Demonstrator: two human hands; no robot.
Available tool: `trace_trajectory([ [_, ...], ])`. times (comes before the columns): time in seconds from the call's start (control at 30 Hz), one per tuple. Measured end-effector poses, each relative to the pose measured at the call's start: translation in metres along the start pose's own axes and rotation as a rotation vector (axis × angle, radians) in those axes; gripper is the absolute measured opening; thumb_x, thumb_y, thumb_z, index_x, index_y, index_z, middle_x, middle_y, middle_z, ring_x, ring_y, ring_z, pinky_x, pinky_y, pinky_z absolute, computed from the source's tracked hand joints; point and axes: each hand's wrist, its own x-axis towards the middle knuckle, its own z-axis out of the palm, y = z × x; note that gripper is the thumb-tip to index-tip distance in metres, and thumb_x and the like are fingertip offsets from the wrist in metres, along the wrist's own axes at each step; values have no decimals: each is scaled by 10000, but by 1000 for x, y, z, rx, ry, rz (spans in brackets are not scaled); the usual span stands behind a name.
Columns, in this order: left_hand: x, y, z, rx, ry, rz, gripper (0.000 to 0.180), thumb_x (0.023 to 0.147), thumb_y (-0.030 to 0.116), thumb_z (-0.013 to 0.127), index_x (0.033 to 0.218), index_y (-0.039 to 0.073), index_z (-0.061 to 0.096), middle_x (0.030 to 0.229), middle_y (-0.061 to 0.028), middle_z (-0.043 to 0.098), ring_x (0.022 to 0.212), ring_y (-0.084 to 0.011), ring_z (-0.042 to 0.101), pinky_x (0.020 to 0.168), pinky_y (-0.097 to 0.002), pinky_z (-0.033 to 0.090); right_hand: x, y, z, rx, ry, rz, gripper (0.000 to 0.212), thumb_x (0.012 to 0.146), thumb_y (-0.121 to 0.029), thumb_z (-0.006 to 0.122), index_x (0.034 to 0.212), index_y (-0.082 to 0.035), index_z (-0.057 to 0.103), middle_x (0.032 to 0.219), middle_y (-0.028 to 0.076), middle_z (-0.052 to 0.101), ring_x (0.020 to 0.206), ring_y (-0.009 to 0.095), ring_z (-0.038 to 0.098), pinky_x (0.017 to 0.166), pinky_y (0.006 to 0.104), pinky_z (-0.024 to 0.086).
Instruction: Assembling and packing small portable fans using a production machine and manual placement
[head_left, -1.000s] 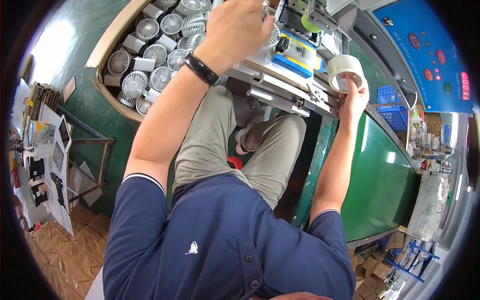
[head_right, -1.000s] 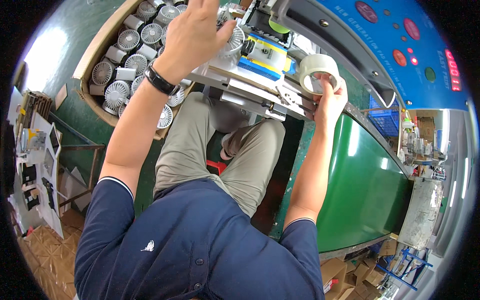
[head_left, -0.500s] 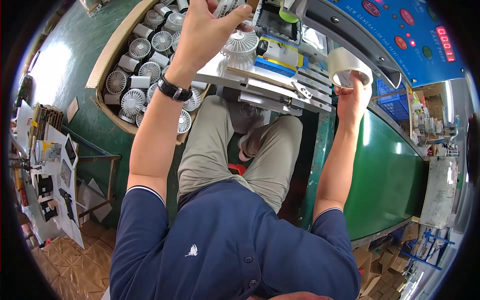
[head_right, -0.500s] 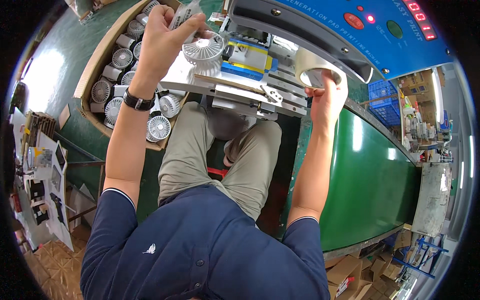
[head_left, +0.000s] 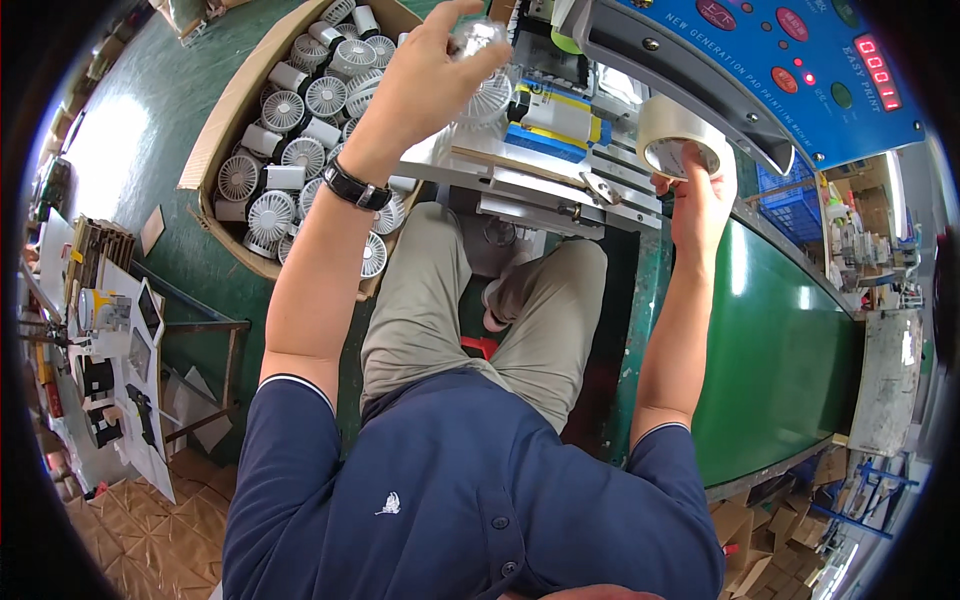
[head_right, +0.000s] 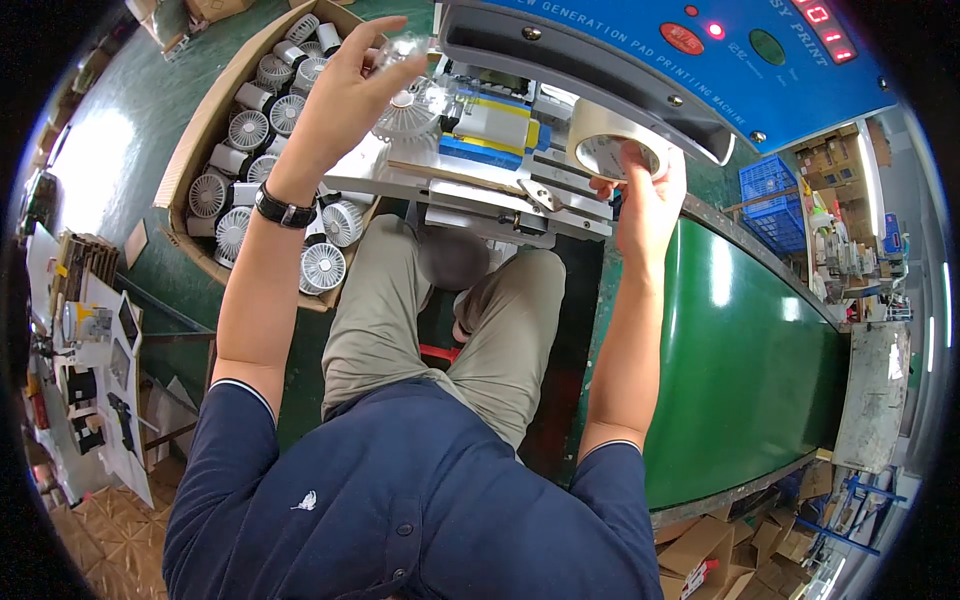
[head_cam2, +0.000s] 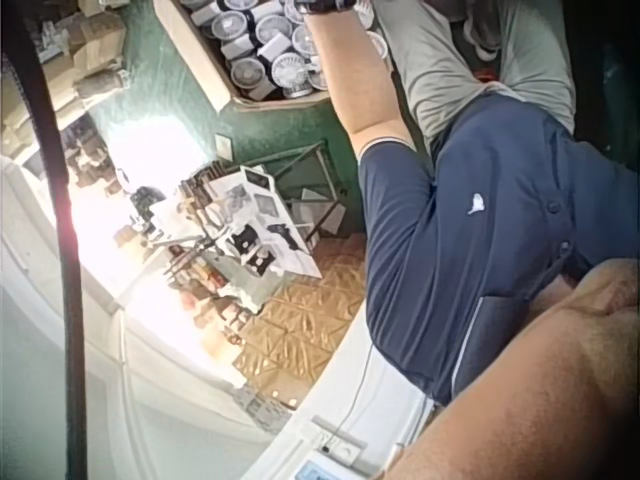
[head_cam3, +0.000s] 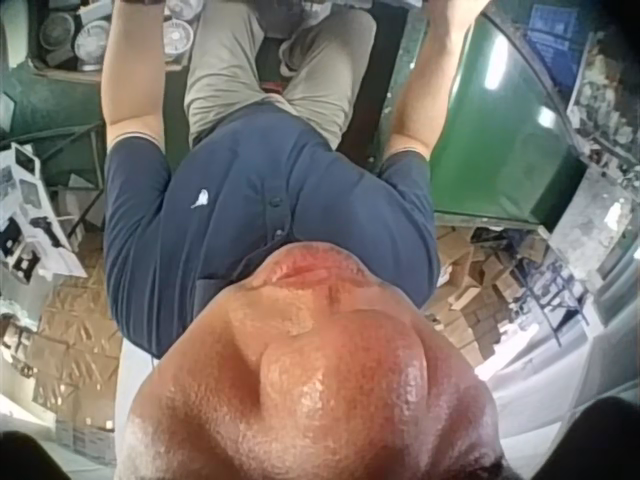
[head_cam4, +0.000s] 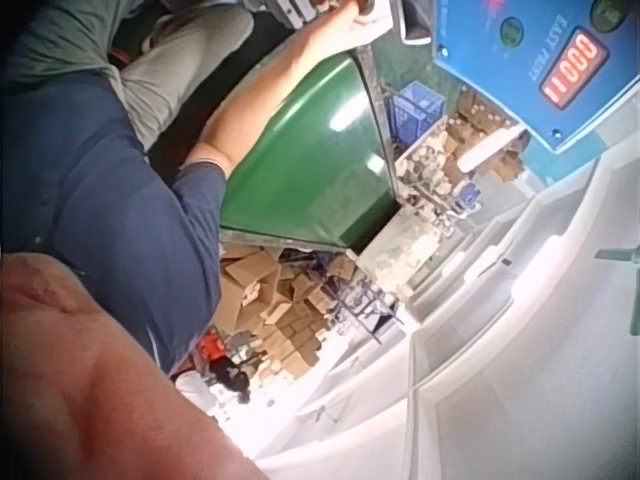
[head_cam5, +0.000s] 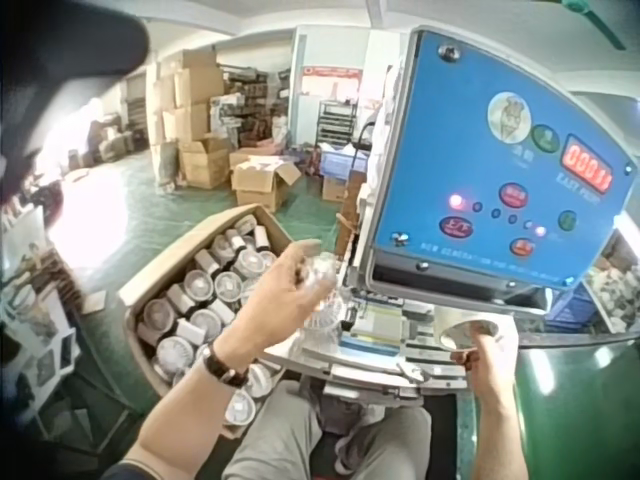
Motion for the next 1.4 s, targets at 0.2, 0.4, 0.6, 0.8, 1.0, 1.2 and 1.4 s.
trace_trajectory([
  [0.2, -10, 17, 12, 259, -60, -32, 454, 933, 365, 766, 1341, 168, 750, 1028, -88, 573, 820, -170, 520, 736, -295, 489, 15, 12, -4, -49, 122, 107, 224, 965, -59, 682, 1183, -33, 634, 1001, 173, 705, 581, 160, 592, 491, 198, 434],
  [0.4, -12, 7, 20, 356, -6, -9, 424, 931, 349, 763, 1338, 230, 765, 987, -51, 512, 754, -168, 484, 710, -291, 482, 20, 39, -7, 185, 152, 143, 168, 951, -40, 691, 1118, -32, 672, 920, 142, 696, 569, 139, 567, 464, 192, 413],
  [0.6, -14, 2, 15, 459, 31, 3, 421, 920, 331, 762, 1328, 225, 772, 1005, -57, 521, 727, -179, 495, 702, -291, 486, 25, 43, -20, 263, 139, 245, 418, 929, 14, 678, 1334, 19, 571, 988, 159, 689, 604, 152, 573, 513, 219, 431],
  [0.8, -18, 6, 21, 496, 15, -9, 422, 917, 303, 751, 1332, 228, 771, 1025, -67, 526, 718, -204, 538, 697, -320, 511, 27, 40, -27, 198, 100, 133, 266, 928, -11, 702, 1189, -4, 652, 945, 143, 703, 580, 151, 579, 486, 222, 451],
  [1.0, -14, 2, 28, 556, -24, 9, 445, 917, 255, 726, 1341, 122, 712, 1068, -162, 549, 795, -306, 609, 717, -394, 541, 22, 46, -26, 131, 160, 153, 395, 920, 17, 697, 1301, 3, 596, 1036, 164, 691, 630, 167, 594, 515, 238, 470],
  [1.2, -12, -5, 30, 474, -18, 41, 390, 883, 200, 697, 1236, 33, 710, 1078, -261, 564, 824, -414, 630, 727, -458, 557, 18, 52, -23, 97, 201, 155, 460, 924, 21, 704, 1362, 2, 564, 1080, 168, 677, 664, 171, 594, 533, 244, 481],
  [1.4, -12, -6, 33, 493, -4, 80, 338, 874, 181, 689, 1176, 32, 715, 1064, -260, 569, 771, -415, 630, 689, -459, 551, 19, 56, -32, 90, 150, 139, 443, 928, 5, 719, 1348, 0, 578, 1078, 167, 679, 665, 169, 594, 534, 240, 475],
])
